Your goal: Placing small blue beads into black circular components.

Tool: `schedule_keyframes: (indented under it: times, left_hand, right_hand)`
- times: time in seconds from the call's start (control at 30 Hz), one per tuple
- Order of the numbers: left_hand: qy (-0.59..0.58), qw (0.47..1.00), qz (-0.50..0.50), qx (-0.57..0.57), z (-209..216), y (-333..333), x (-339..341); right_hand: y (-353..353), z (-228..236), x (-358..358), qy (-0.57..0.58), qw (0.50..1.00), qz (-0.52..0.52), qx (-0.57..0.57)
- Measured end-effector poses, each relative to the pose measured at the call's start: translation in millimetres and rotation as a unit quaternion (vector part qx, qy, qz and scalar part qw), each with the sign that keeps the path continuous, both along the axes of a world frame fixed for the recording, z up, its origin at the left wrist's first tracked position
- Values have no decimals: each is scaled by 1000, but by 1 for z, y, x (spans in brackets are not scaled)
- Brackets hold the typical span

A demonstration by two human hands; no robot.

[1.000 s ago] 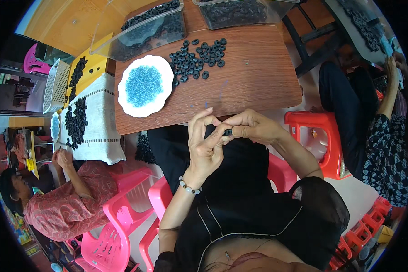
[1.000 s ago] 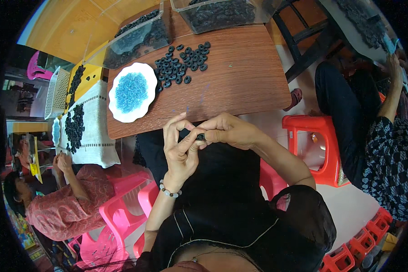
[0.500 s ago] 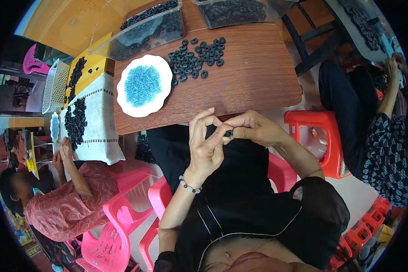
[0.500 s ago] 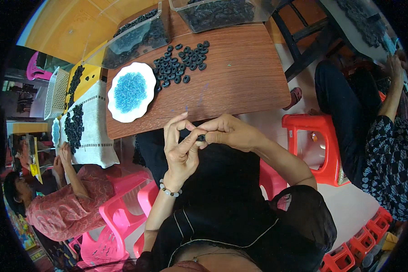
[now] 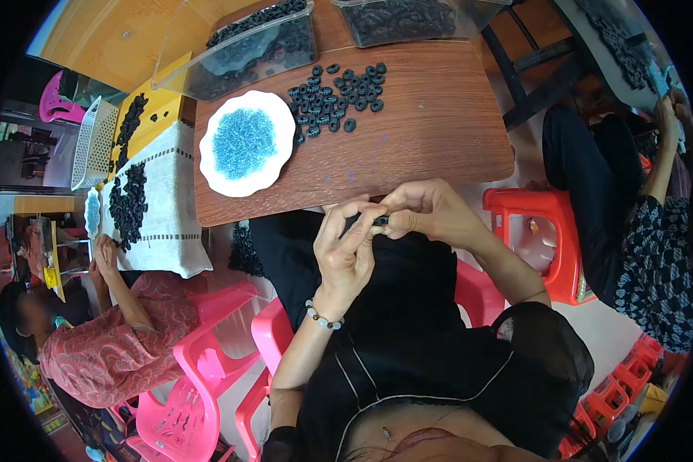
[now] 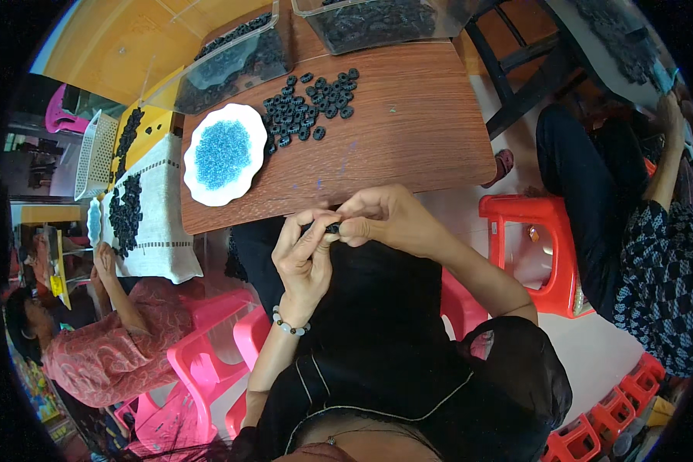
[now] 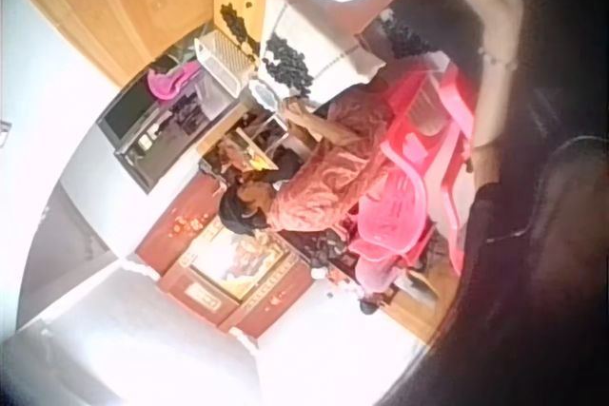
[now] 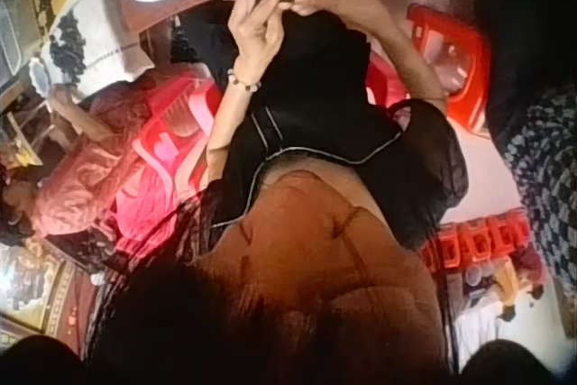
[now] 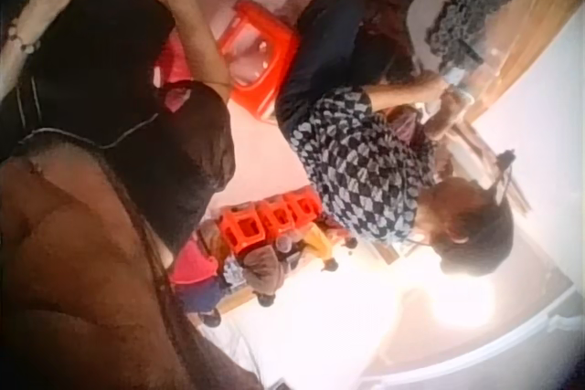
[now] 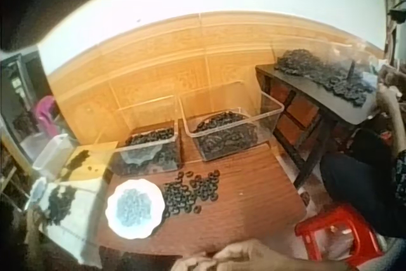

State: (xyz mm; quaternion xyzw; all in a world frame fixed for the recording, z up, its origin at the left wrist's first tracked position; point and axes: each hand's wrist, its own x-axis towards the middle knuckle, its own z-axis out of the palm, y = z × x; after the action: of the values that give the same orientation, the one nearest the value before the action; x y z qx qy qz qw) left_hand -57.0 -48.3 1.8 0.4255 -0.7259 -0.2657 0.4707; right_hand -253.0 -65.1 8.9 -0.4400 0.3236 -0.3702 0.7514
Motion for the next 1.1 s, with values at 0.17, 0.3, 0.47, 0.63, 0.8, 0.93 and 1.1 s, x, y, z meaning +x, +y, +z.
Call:
schedule_keyframes:
  times: [0.17, 0.3, 0.47, 0.63, 0.8, 0.93, 1.1]
  left_hand:
    - [-12, 1000, 3, 19, -2, 5, 1]
    - [-10, 1000, 3, 9, -2, 6, -2]
    - [-11, 1000, -28, -3, -1, 3, -2]
    - [-25, 999, -37, 3, 2, 2, -3]
    - [-9, 1000, -29, -2, -1, 2, -4]
    - [-9, 1000, -24, -17, 5, 1, -3]
    - [-41, 997, -24, -54, 7, -1, -1]
  right_hand:
    - [8, 12, 4, 91, 991, -90, -40]
    - [10, 17, 2, 121, 983, -102, -87]
    - [4, 18, -6, 127, 988, -58, -63]
    - [7, 23, -4, 221, 955, -78, -184]
    - [1, 18, -7, 168, 976, -54, -129]
    - [-4, -4, -9, 31, 999, -2, -37]
    - [-6, 2, -3, -48, 998, 37, 5]
